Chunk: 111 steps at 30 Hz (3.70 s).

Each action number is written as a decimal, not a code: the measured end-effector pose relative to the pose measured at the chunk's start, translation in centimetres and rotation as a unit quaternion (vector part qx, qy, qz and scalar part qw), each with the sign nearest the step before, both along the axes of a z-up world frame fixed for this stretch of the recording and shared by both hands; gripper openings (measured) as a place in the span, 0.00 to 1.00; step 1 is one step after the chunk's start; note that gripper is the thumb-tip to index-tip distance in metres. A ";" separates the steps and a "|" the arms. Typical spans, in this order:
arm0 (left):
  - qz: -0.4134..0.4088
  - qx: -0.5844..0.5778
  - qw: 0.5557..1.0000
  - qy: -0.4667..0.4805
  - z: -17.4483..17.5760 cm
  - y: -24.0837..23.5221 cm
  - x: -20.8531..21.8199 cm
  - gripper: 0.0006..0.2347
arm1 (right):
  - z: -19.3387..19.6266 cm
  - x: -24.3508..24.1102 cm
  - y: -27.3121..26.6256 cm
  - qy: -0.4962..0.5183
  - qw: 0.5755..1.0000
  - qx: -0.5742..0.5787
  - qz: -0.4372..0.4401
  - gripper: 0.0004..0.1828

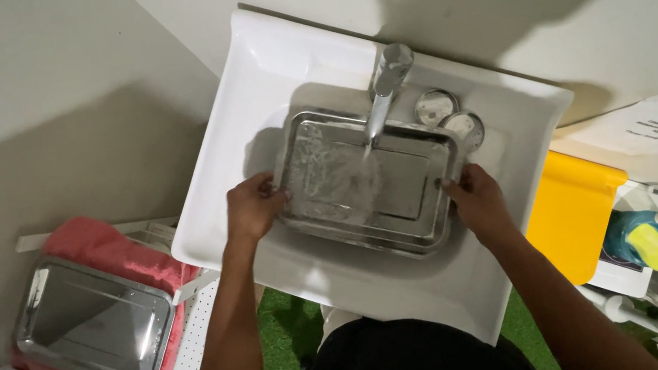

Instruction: The person washes several rectangular metal trays in a white sink. They rinse each tray under running water, scrub them with a yellow sponge, and place the cleaned trays on a nearby shelf. The person also uses a pink towel to wipe the sink area.

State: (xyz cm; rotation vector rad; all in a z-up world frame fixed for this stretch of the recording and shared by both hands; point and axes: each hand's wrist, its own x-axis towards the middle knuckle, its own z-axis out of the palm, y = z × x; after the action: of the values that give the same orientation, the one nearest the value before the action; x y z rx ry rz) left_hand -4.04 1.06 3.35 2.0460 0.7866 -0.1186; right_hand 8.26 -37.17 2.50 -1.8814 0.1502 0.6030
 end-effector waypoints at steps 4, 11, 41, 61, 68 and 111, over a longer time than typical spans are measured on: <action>0.029 -0.022 0.999 0.021 5.5 -0.5 -1.8 0.23 | -1.2 1.0 1.7 -0.032 0.996 -0.067 0.039 0.16; 0.057 -0.007 0.998 0.034 7.8 0.0 -5.1 0.25 | -6.0 1.6 2.5 -0.038 0.990 -0.053 0.125 0.19; -0.080 0.157 0.980 0.088 -0.7 -2.6 2.2 0.10 | 3.4 -1.9 -3.0 0.077 0.995 0.028 0.051 0.14; 0.318 -0.283 0.888 -0.175 -12.2 -18.8 -4.5 0.27 | -2.9 -1.2 0.5 0.193 0.964 0.174 0.054 0.19; 0.379 -0.375 0.843 -0.071 -4.5 -19.3 -4.0 0.24 | -5.6 2.9 0.7 0.081 0.970 0.184 0.136 0.21; 0.598 -0.285 0.614 -0.429 0.0 -23.3 -2.7 0.25 | -5.5 5.4 4.2 0.393 0.677 0.477 0.399 0.32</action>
State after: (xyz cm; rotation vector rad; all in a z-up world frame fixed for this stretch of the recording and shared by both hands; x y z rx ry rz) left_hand -6.74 -22.25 3.37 0.4708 1.0823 1.1389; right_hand 13.68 -32.95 -3.00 -0.4638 -0.4136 1.6851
